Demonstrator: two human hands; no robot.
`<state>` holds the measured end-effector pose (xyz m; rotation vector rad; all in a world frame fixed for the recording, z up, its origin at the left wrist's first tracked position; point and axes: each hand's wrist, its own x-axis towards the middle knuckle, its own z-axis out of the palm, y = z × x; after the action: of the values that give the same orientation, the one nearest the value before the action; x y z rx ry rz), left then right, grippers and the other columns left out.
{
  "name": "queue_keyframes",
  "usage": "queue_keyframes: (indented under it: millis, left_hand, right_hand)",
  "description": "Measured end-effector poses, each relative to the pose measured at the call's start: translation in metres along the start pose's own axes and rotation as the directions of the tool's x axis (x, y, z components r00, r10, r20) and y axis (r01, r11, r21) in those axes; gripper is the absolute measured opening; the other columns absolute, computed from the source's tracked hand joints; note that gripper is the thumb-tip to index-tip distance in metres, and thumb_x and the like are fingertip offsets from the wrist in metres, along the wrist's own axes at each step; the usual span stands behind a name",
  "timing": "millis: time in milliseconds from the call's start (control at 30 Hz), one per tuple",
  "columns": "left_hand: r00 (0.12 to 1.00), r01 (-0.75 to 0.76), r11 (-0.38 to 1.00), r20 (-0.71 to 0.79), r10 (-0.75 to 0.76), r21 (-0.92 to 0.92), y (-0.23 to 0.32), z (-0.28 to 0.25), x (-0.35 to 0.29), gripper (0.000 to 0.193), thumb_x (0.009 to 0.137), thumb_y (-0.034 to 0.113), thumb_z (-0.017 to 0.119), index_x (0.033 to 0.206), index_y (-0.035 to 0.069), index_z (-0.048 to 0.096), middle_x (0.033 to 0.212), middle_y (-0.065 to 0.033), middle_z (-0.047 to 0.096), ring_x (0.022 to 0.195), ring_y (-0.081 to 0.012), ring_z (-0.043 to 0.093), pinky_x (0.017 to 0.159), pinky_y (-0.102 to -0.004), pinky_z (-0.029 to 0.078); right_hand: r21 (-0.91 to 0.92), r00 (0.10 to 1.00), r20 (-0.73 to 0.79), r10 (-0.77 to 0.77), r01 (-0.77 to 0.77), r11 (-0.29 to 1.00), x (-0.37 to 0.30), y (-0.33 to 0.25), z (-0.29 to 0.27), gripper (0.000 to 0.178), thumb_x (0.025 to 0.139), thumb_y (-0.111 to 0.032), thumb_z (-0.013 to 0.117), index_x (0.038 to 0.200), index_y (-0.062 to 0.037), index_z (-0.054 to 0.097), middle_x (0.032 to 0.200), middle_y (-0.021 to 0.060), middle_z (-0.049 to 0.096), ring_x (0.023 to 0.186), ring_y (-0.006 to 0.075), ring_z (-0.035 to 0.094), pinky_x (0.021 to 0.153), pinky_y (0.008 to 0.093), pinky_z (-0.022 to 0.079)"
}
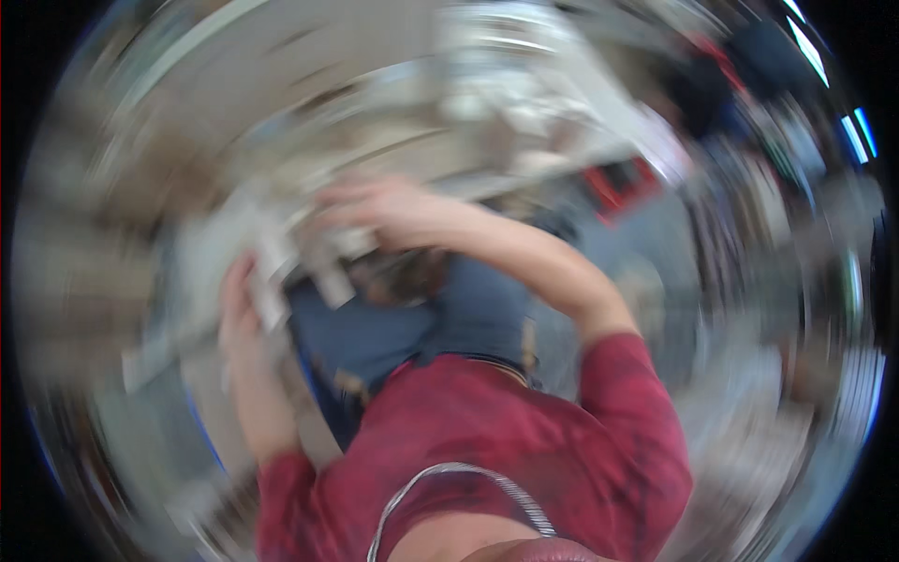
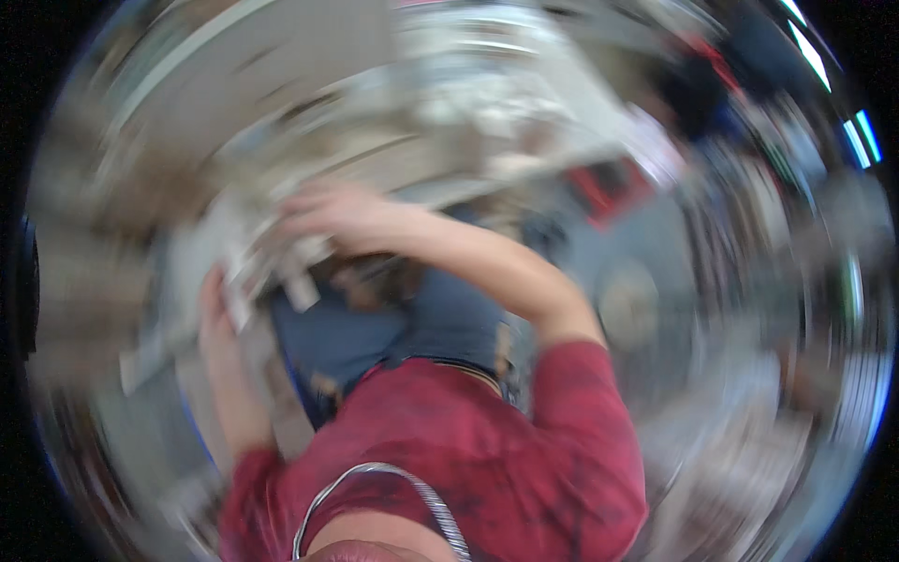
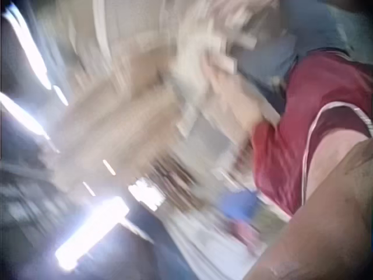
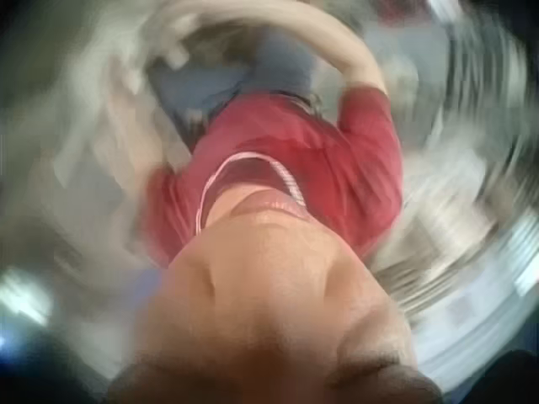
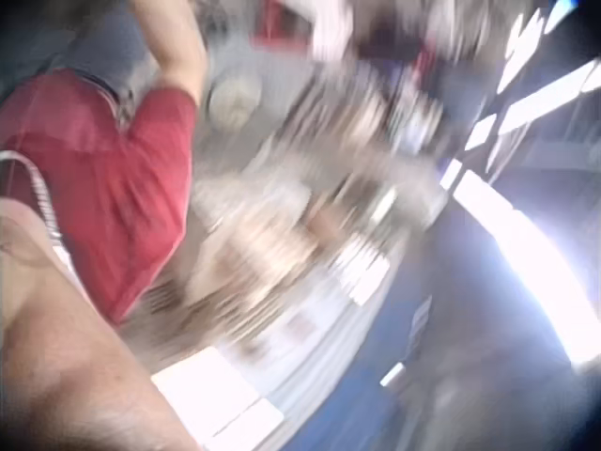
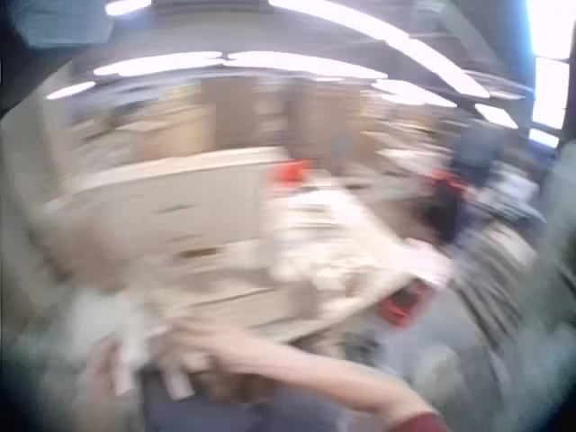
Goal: Assembling small wooden H-shaped joints by interlocking components and stacking them.
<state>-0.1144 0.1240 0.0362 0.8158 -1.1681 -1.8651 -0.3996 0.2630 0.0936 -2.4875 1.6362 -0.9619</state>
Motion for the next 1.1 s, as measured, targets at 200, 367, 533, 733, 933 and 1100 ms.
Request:
queue_keyframes:
  millis: [200, 367, 533, 733, 933, 1100]
  left_hand:
    - [0.948, 0.257, 0.966, -0.181, -0.260, -0.038, 0.048, -0.069, -0.035, 0.043, 0.098, 0.045, 0.068, 0.106, 0.002, 0.069, 0.078, -0.0100, 0.069, 0.066, -0.0180, 0.068, 0.063, -0.0318, 0.058]
    - [0.606, 0.317, 0.490, -0.571, 0.554, 0.812, 0.012, -0.184, -0.155, 0.046, 0.088, 0.043, 0.078, 0.095, -0.003, 0.071, 0.083, -0.0190, 0.073, 0.075, -0.0301, 0.073, 0.070, -0.0394, 0.059]
    - [0.735, 0.585, 0.032, -0.547, 0.402, 0.810, -0.061, -0.229, -0.186, 0.052, 0.084, 0.042, 0.080, 0.114, 0.000, 0.073, 0.106, -0.0219, 0.073, 0.099, -0.0384, 0.071, 0.091, -0.0474, 0.055]
    - [0.769, 0.611, -0.068, -0.571, 0.288, 0.789, -0.099, -0.247, -0.162, 0.021, 0.080, 0.019, 0.074, 0.095, 0.004, 0.074, 0.089, -0.0212, 0.072, 0.089, -0.0419, 0.070, 0.085, -0.0512, 0.056]
    - [0.723, 0.619, 0.111, -0.620, 0.304, 0.777, -0.101, -0.303, -0.211, 0.030, 0.091, 0.024, 0.070, 0.106, -0.001, 0.073, 0.095, -0.0239, 0.073, 0.088, -0.0399, 0.070, 0.080, -0.0472, 0.054]
    - [0.323, 0.270, 0.829, -0.857, 0.401, 0.489, -0.044, -0.285, -0.175, 0.030, 0.098, 0.025, 0.069, 0.108, -0.002, 0.073, 0.101, -0.0130, 0.074, 0.092, -0.0235, 0.068, 0.086, -0.0391, 0.054]
  right_hand:
    - [0.299, 0.994, -0.097, -0.046, 0.073, 0.951, 0.075, -0.022, 0.078, 0.027, 0.086, -0.012, 0.077, 0.111, -0.0061, 0.069, 0.099, 0.0140, 0.072, 0.085, 0.0333, 0.067, 0.075, 0.0433, 0.053]
    - [0.401, 0.963, 0.162, 0.215, -0.264, 0.877, 0.159, -0.007, 0.173, 0.028, 0.094, -0.027, 0.075, 0.108, -0.0035, 0.068, 0.079, 0.0167, 0.071, 0.072, 0.0284, 0.069, 0.068, 0.0406, 0.054]
    - [0.154, 0.932, 0.270, 0.241, -0.289, 0.945, 0.182, 0.043, 0.238, 0.036, 0.093, -0.034, 0.075, 0.105, -0.0004, 0.069, 0.081, 0.0143, 0.074, 0.075, 0.0226, 0.073, 0.071, 0.0366, 0.055]
    - [0.210, 0.901, 0.229, 0.368, -0.415, 0.885, 0.120, 0.018, 0.155, 0.067, 0.084, -0.041, 0.083, 0.131, 0.0011, 0.060, 0.099, 0.0181, 0.075, 0.083, 0.0290, 0.073, 0.078, 0.0410, 0.057]
    - [0.012, 0.928, -0.070, 0.367, -0.367, 0.930, -0.032, 0.028, -0.016, 0.018, 0.083, -0.009, 0.077, 0.101, -0.0058, 0.075, 0.087, 0.0120, 0.071, 0.077, 0.0285, 0.070, 0.071, 0.0404, 0.057]
    - [-0.597, 0.772, -0.251, 0.583, -0.598, 0.535, -0.134, 0.113, -0.196, 0.041, 0.079, -0.012, 0.076, 0.120, -0.0136, 0.072, 0.114, 0.0093, 0.071, 0.110, 0.0325, 0.062, 0.099, 0.0412, 0.052]
